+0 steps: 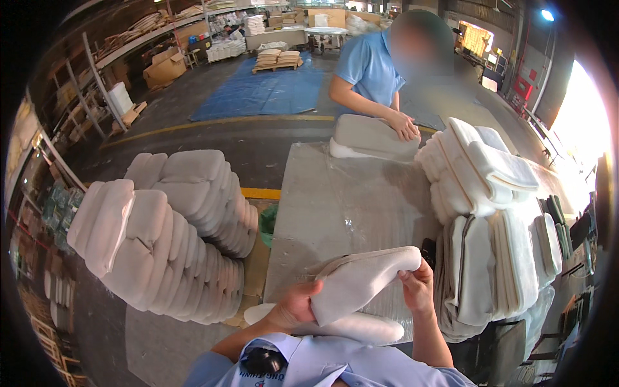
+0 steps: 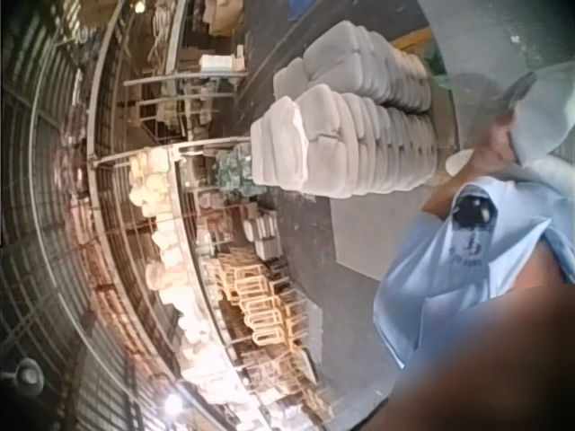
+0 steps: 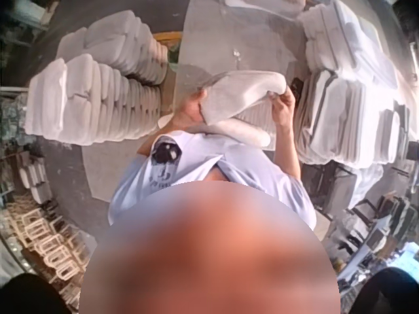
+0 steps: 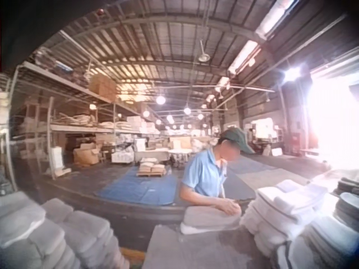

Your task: The person inserts white foam cushions into fabric covers at a work table. They align the foam, pull the cover over it, and smooth the edges. A coworker performs similar actions nearby.

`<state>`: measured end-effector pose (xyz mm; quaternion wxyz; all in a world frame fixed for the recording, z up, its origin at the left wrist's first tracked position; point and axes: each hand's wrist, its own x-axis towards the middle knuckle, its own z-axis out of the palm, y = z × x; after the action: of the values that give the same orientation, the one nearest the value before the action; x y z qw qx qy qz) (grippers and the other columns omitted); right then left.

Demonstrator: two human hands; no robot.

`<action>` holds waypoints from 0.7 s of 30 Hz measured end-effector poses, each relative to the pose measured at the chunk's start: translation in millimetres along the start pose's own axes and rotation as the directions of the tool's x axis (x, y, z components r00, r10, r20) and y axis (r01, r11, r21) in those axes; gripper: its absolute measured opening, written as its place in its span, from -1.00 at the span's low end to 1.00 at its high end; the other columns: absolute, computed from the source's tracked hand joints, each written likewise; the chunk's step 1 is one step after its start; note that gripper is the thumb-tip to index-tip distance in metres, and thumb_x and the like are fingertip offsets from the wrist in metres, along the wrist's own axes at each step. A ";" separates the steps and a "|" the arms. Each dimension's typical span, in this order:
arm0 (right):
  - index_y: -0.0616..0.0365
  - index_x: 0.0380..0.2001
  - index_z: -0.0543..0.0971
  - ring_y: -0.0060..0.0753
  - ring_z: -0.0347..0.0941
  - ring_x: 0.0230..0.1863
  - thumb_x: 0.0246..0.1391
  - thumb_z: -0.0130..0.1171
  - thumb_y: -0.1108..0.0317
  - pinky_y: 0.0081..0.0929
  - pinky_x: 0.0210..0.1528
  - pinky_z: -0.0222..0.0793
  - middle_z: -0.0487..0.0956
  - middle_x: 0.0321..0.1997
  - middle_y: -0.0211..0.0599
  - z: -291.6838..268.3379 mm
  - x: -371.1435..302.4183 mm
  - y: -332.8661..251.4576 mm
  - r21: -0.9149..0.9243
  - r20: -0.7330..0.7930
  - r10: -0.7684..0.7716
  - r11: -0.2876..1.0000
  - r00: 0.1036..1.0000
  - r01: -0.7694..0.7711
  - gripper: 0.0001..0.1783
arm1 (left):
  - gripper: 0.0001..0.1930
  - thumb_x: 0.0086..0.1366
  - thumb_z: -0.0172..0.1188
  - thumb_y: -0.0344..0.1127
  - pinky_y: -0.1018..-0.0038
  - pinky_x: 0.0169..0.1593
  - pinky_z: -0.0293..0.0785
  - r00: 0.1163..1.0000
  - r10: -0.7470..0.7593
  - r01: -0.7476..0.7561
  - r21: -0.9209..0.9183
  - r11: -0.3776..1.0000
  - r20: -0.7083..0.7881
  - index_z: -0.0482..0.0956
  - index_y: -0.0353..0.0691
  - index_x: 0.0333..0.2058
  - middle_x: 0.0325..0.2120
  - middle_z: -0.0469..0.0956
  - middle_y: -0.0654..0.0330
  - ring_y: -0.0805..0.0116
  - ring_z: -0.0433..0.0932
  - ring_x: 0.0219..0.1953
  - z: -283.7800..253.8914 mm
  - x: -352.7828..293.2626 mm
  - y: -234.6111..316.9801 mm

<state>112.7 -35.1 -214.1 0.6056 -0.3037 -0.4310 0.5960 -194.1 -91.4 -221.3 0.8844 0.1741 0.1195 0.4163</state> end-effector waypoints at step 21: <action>0.14 -0.19 0.64 -0.74 0.44 -0.28 0.45 0.29 0.21 -0.64 -0.17 0.32 0.65 -0.29 -0.57 -32.1 -14.8 17.9 -0.013 -0.087 -0.055 0.998 0.995 0.055 -0.78 | -0.52 0.43 0.36 -0.10 0.31 0.26 0.53 0.954 0.218 -0.207 0.074 0.976 -0.207 0.54 -0.19 0.21 0.09 0.64 0.19 0.28 0.62 0.11 54.6 34.3 -4.7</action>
<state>134.0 -43.1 -246.5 0.6383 -0.3208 -0.4156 0.5629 -149.9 -78.9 -175.8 0.8118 0.1627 0.2050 0.5220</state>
